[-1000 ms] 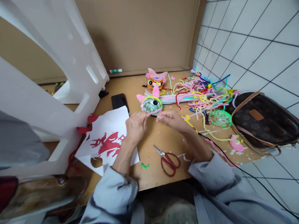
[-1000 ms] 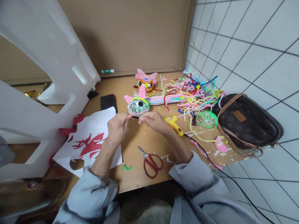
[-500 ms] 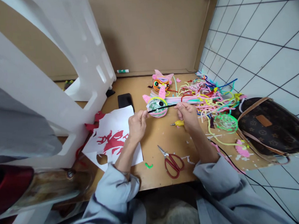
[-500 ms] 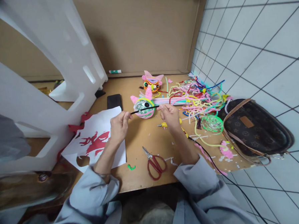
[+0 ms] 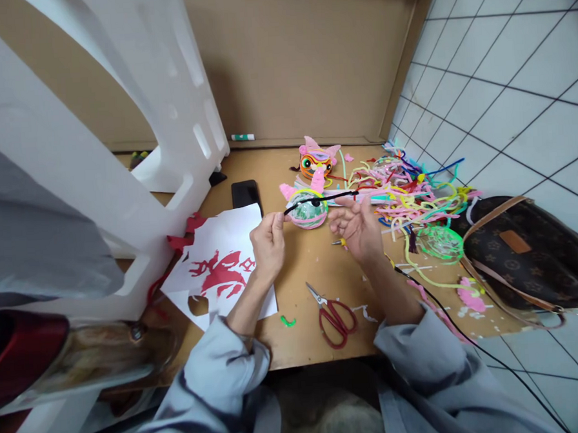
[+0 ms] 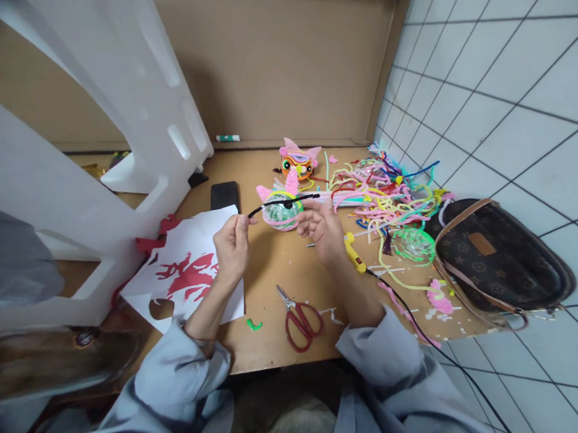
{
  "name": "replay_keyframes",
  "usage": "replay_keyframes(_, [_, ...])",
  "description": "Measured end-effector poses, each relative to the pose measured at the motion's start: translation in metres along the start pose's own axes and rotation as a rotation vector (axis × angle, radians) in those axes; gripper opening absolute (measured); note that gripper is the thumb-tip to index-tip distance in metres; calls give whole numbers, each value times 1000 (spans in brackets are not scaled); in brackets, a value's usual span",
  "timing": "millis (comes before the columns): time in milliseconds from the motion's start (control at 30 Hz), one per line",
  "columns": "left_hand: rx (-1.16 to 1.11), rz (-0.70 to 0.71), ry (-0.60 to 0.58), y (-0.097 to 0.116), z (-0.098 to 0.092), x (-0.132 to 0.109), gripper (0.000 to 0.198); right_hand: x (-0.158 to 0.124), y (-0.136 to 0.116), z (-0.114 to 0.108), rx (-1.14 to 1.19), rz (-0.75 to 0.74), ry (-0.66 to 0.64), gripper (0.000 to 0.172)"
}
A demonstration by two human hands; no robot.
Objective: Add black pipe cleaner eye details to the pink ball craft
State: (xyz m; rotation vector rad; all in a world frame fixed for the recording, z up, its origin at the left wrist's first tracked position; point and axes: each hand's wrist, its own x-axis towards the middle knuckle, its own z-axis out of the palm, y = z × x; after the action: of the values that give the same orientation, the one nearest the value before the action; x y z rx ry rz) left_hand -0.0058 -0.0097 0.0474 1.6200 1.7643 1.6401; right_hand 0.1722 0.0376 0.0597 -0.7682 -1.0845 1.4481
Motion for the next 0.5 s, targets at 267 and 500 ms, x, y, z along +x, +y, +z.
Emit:
replay_keyframes(267, [136,292,-63,-6,13,-10,35,-12,8,20,-209,-29,72,31])
replay_keyframes(500, [224,473,-63,-10,20,-14,32,-14,2,20,-203,17,59,28])
